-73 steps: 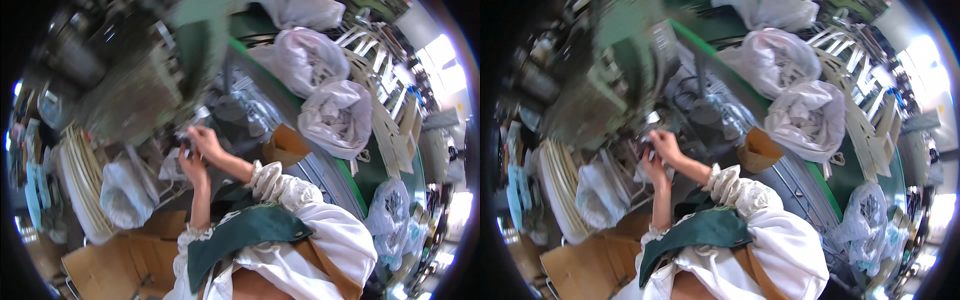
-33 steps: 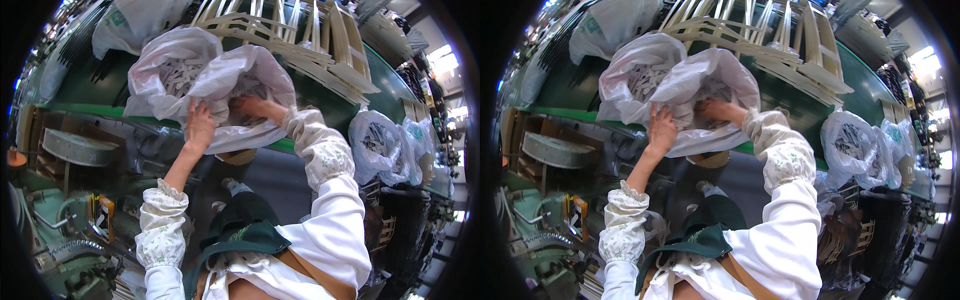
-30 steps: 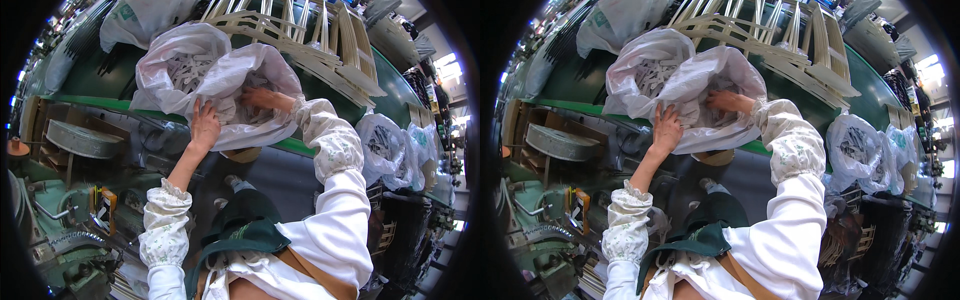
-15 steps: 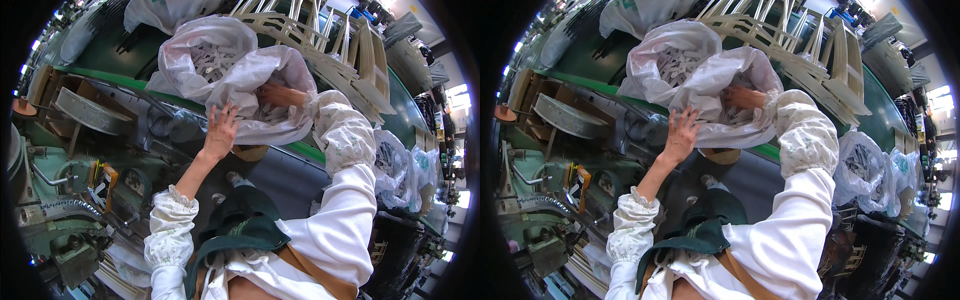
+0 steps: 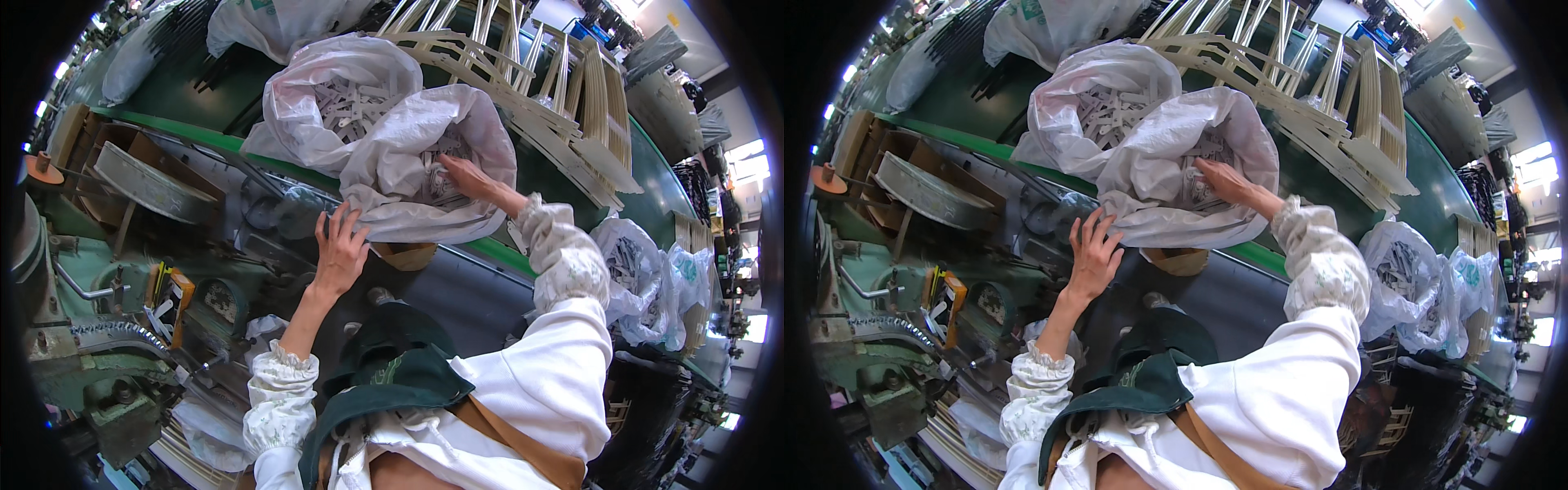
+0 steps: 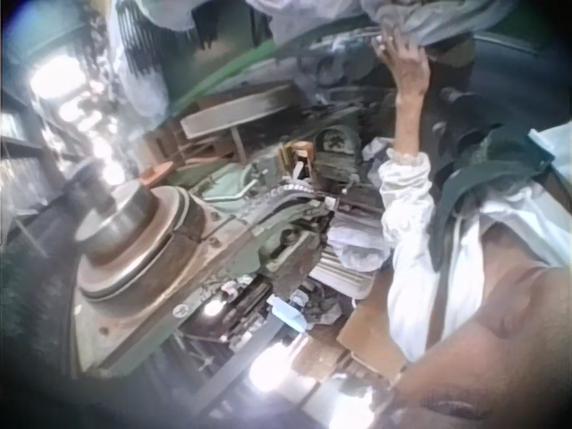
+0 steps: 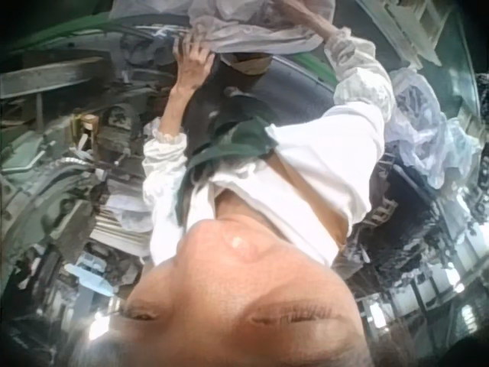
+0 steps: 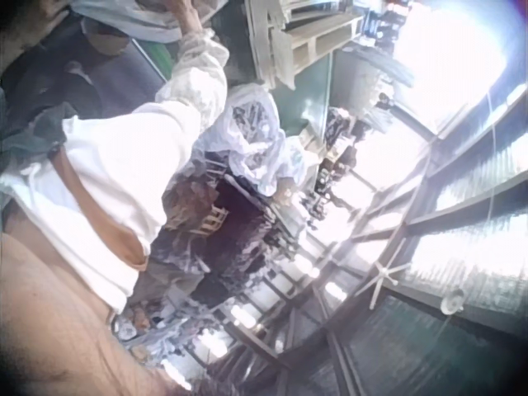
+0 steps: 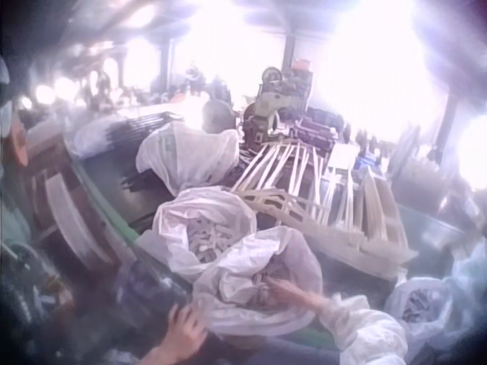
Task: The person repeatedly picks up small white plastic pieces from a bag, places them into a press machine, and removes them after pressing. The person handles the pieces one at a time and returns them to the bag after each cycle.
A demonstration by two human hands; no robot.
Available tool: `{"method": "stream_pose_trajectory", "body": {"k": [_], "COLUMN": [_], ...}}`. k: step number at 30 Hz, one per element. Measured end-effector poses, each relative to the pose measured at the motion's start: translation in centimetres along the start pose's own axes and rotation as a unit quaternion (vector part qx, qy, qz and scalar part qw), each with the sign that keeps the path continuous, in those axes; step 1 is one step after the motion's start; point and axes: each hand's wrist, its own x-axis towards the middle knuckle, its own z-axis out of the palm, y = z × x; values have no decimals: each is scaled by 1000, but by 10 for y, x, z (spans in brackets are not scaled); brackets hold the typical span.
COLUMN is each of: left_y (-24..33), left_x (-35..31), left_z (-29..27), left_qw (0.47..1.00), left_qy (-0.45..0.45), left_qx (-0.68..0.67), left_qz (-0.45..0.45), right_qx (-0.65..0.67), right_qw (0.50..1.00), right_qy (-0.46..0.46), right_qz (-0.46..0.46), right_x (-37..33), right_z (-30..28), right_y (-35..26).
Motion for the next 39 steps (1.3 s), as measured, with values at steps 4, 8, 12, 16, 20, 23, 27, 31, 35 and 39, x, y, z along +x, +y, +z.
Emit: {"method": "stream_pose_trajectory", "body": {"k": [4, 8, 12, 16, 20, 23, 27, 31, 35, 39], "left_y": [14, 33, 51, 70, 81, 83, 74, 49, -39, -100], "left_x": [23, 56, 75, 90, 130, 148, 178, 265, 352, 419], "left_z": [11, 20, 36, 46, 47, 51, 54, 24, 44, 73], "left_qw": [996, 985, 974, 949, 828, 886, 929, 936, 966, 977], "left_qy": [54, 73, 73, 127, 188, 28, 68, 171, 185, 213], "left_qx": [-63, -151, -210, -290, -511, -460, -360, -289, -176, -11], "left_qz": [21, 52, 52, 2, -134, -48, 48, 105, 29, 15], "right_qx": [176, 514, 657, 642, 470, 330, 457, 442, 546, 235], "right_qw": [946, 725, 624, 694, 840, 906, 830, 784, 694, 844], "right_qy": [214, 303, 288, 222, 180, 252, 253, 324, 356, 432], "right_qz": [170, 345, 310, 239, 202, 81, 196, 292, 305, 212], "right_x": [-3, 4, -10, -19, -16, -15, -21, -31, -23, -8], "right_z": [15, 16, 9, 2, -1, 19, 43, 77, 55, 2], "right_y": [-10, -17, -26, -62, -99, -82, -58, -14, -39, -32]}}
